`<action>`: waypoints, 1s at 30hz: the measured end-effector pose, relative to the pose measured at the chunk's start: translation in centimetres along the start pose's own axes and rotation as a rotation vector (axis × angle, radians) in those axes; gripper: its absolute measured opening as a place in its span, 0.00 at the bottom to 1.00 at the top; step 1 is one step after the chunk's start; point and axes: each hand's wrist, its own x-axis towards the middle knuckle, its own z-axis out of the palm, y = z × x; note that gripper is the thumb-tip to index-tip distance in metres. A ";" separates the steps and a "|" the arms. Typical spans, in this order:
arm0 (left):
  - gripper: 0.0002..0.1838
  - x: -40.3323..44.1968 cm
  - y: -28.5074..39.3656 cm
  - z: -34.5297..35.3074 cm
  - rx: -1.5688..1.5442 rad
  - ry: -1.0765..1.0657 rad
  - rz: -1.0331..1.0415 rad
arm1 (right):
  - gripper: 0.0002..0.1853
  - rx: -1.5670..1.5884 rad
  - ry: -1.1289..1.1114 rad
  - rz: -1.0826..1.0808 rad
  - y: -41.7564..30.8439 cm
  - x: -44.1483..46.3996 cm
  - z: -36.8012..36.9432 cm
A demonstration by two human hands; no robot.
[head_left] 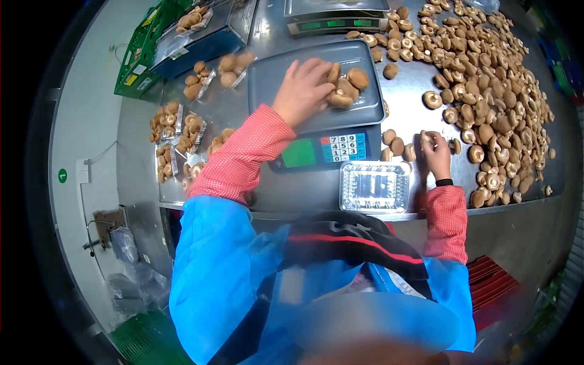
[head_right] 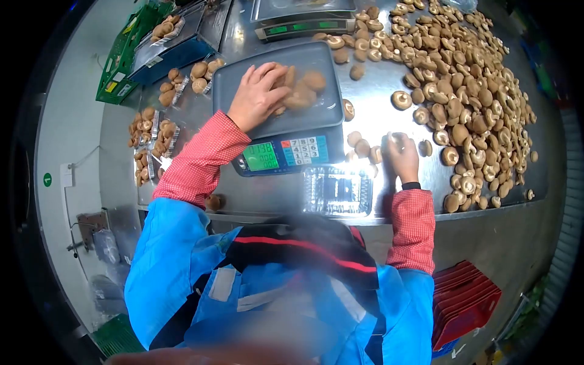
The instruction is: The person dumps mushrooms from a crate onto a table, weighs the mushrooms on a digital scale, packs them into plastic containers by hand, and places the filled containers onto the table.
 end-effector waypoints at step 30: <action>0.18 -29.0 10.7 1.9 -0.477 -0.427 -0.624 | 0.16 -0.035 -0.500 0.011 -3.5 2.2 3.2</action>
